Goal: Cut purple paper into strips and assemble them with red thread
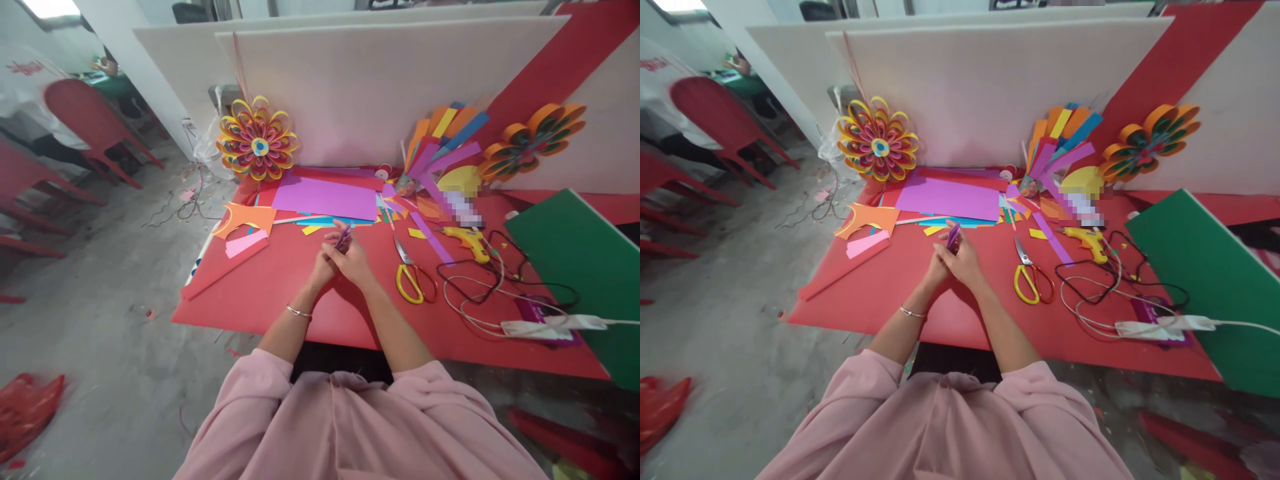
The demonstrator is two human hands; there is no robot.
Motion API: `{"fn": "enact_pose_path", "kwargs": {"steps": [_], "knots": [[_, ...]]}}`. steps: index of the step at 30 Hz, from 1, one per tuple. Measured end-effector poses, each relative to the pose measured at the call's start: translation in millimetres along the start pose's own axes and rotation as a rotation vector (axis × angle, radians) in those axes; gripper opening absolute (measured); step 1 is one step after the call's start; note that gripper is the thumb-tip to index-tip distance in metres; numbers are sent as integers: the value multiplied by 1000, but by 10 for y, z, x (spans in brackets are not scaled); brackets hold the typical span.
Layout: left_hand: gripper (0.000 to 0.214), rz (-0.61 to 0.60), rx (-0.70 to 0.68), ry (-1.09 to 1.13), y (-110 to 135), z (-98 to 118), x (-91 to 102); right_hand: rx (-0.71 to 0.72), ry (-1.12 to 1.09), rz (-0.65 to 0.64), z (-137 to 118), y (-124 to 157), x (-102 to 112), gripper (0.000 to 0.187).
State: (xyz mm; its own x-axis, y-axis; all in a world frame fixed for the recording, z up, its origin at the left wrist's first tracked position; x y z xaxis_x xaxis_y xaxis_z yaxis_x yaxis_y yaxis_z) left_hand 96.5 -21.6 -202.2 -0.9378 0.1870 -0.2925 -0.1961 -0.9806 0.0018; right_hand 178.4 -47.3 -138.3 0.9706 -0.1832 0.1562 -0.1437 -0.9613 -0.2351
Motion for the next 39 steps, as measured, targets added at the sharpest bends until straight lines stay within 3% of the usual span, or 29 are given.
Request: {"fn": "enact_pose_path", "kwargs": {"steps": [5,11,15,20,23,27,31,33,36,39], "knots": [[32,-24,76,9,59,-87,-75,10,44,70,-125,-1,154,46],[45,-240,199,55,150,-83,-265,-87,86,207,-15,-70,446,44],[53,-296,270,97,192,-96,-285,-88,-82,92,136,-112,438,46],[54,-304,278,138,186,-130,-281,-196,-203,-62,355,-34,308,46],[51,-225,261,158,129,-168,-246,-216,-235,-45,444,-22,298,48],[41,71,76,182,-2,-60,12,-142,-205,111,507,-46,411,54],[36,196,-74,228,-48,109,175,-159,-64,-73,552,-22,203,49],[34,189,-79,278,-69,138,183,-151,18,-160,531,-2,84,42],[29,171,-44,267,-101,175,234,-171,58,-188,505,0,21,41],[29,299,-28,111,-45,337,596,-243,88,-249,524,4,29,40]]}}
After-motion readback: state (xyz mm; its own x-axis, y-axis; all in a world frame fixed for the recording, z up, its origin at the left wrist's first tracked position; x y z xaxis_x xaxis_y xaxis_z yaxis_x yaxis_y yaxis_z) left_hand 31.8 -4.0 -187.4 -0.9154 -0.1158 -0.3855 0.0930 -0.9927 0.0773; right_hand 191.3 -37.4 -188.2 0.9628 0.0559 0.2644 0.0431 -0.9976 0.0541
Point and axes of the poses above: each hand's wrist, its own y-axis away from the middle knuckle, its own x-axis out of the back of the hand, z = x × y, the point moved 8 cm from there along -y, towards the middle knuckle, and after that the axes turned 2 degrees about z, right-handed, at the moved point
